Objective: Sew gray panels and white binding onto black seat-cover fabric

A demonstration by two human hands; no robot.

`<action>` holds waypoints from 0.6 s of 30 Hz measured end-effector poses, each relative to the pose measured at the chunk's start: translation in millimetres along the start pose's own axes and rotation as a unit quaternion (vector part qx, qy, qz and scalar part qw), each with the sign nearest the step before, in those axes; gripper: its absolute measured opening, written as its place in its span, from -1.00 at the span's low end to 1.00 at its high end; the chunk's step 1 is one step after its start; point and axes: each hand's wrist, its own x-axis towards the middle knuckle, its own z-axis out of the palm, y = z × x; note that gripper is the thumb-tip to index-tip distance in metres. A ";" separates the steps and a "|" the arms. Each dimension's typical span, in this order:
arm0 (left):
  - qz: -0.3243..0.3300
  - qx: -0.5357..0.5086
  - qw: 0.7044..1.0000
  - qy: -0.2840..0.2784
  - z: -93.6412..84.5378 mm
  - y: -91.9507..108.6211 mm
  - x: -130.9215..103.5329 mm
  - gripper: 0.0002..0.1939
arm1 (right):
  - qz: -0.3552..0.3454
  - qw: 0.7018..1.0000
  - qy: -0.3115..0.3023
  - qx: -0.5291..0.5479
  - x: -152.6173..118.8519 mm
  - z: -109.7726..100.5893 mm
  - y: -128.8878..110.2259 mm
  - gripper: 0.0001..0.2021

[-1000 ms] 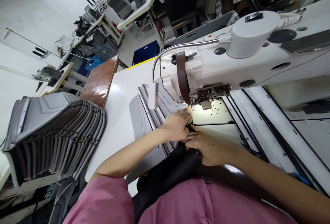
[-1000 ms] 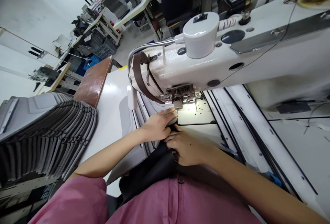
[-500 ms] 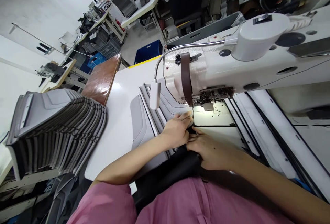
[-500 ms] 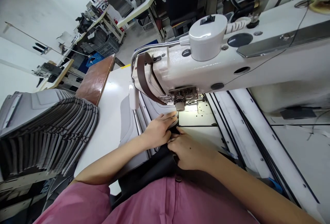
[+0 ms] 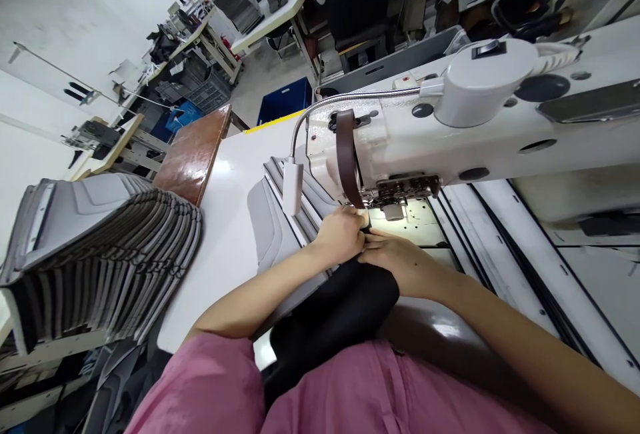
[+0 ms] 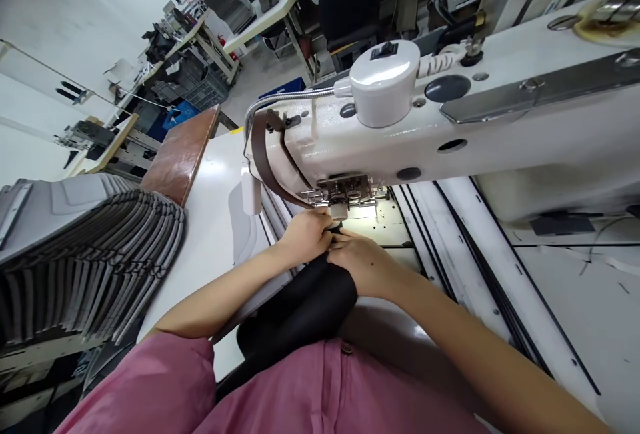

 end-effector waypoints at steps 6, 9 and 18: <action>0.001 0.052 0.998 0.026 -4.2 0.9 -17.5 -0.69 | -0.051 0.998 -0.003 -0.033 -15.1 -1.1 7.8 -0.55; -0.035 0.144 0.986 0.072 -10.8 -0.2 -48.9 -0.44 | -0.072 0.996 -0.050 -0.035 -35.3 5.9 -3.2 -0.36; -0.004 0.142 0.989 -0.052 -15.0 -7.0 -44.4 -0.44 | -0.096 0.985 -0.066 -0.129 -49.1 46.7 -6.5 -0.35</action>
